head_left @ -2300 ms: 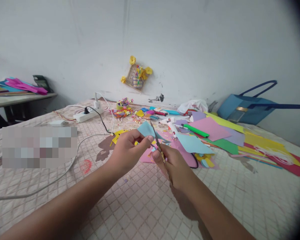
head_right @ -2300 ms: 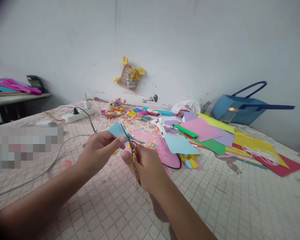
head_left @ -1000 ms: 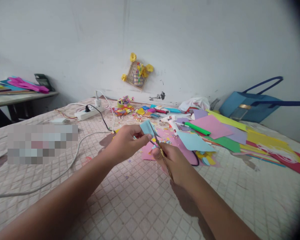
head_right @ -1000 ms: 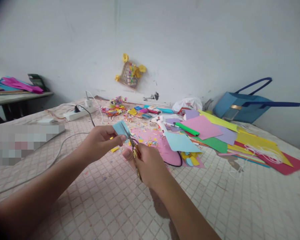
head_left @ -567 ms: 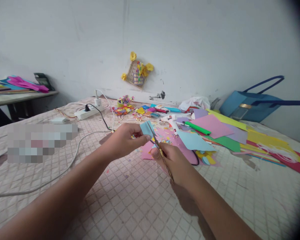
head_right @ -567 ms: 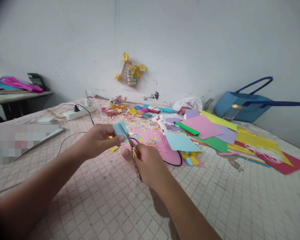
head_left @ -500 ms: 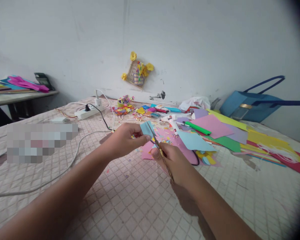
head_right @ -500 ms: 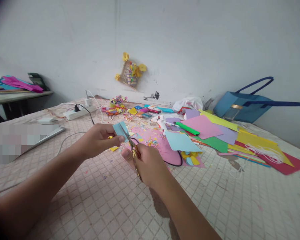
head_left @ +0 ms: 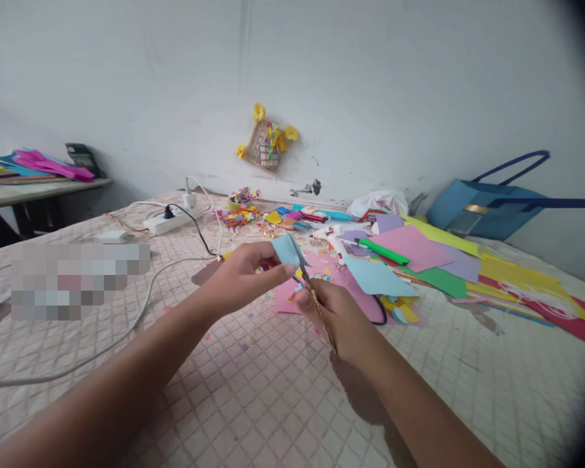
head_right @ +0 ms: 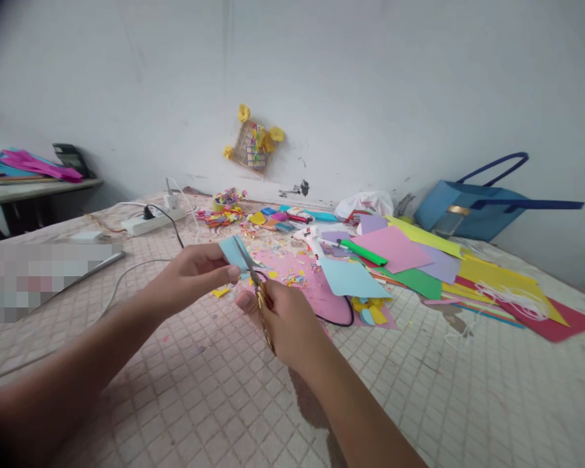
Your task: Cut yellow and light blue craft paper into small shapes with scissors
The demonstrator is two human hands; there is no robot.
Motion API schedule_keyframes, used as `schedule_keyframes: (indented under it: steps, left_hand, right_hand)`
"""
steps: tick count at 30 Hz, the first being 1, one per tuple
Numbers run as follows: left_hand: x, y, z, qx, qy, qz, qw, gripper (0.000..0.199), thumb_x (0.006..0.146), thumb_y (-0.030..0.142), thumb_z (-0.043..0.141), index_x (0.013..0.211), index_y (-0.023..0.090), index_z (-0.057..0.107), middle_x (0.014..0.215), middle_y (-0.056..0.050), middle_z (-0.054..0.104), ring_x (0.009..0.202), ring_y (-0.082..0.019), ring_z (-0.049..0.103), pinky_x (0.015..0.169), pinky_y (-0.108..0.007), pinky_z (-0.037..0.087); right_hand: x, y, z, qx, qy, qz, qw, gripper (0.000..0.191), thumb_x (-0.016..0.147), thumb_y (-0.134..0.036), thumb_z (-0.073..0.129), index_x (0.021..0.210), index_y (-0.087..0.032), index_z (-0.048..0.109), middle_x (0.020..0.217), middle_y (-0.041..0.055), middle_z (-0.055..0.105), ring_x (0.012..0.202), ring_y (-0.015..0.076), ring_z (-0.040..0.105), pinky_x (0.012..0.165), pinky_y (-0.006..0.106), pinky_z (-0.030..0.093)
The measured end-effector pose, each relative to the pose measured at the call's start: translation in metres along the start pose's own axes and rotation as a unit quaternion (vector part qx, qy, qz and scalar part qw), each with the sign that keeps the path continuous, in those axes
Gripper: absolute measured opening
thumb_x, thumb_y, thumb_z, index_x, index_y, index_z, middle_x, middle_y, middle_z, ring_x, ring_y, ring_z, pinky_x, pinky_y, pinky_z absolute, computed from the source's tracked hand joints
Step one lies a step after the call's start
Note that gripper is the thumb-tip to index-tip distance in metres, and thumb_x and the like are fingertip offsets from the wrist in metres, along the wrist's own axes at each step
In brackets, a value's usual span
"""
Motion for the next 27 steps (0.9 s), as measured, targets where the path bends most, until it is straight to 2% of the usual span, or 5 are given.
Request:
schedule_keyframes:
  steps: [5,9,12,16,27]
  left_hand:
    - [-0.004,0.006,0.01,-0.038,0.065,0.007,0.997,0.027,0.082,0.037,0.046,0.068,0.015,0.053,0.064,0.0,0.052,0.06,-0.011,0.047,0.054,-0.023,0.037]
    - [-0.012,0.004,0.004,0.009,0.157,-0.008,0.988,0.031,0.084,0.037,0.04,0.065,0.015,0.051,0.061,0.001,0.049,0.057,-0.011,0.044,0.053,-0.025,0.034]
    - [-0.016,0.003,0.001,0.031,0.184,-0.012,0.982,0.031,0.084,0.037,0.041,0.063,0.016,0.049,0.06,0.001,0.047,0.058,-0.011,0.043,0.055,-0.025,0.034]
    - [-0.016,0.006,0.002,0.036,0.182,0.006,0.983,0.029,0.085,0.034,0.04,0.062,0.016,0.047,0.058,0.002,0.045,0.055,-0.01,0.041,0.052,-0.024,0.033]
    - [-0.007,0.01,0.002,0.08,0.105,0.001,0.991,0.026,0.082,0.031,0.04,0.063,0.016,0.047,0.057,0.001,0.045,0.055,-0.011,0.041,0.051,-0.025,0.033]
  right_hand:
    - [0.001,-0.002,-0.001,-0.014,0.014,-0.012,1.0,0.038,0.085,-0.052,0.044,0.068,-0.018,0.044,0.059,-0.0026,0.045,0.055,0.0109,0.036,0.05,0.023,0.027]
    - [0.001,-0.003,-0.001,-0.021,0.021,-0.017,0.999,0.033,0.087,-0.044,0.042,0.067,-0.018,0.041,0.06,-0.0021,0.045,0.055,0.0108,0.036,0.051,0.023,0.027]
    - [0.001,-0.002,-0.001,-0.022,0.023,-0.013,0.999,0.033,0.088,-0.043,0.042,0.066,-0.018,0.04,0.059,-0.0024,0.044,0.055,0.0107,0.036,0.05,0.023,0.027]
    - [0.001,-0.001,-0.001,-0.023,0.023,-0.016,0.999,0.037,0.086,-0.049,0.044,0.066,-0.018,0.04,0.059,-0.0028,0.043,0.055,0.0103,0.034,0.05,0.023,0.027]
    - [0.0,-0.004,-0.001,-0.008,0.015,-0.022,1.0,0.04,0.085,-0.054,0.042,0.066,-0.018,0.041,0.057,-0.0038,0.04,0.055,0.0106,0.034,0.05,0.023,0.026]
Point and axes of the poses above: each hand's wrist, its own x-axis towards the middle knuckle, its own z-axis out of the palm, y = z × x, the point moved 9 cm from there along x, towards the middle knuckle
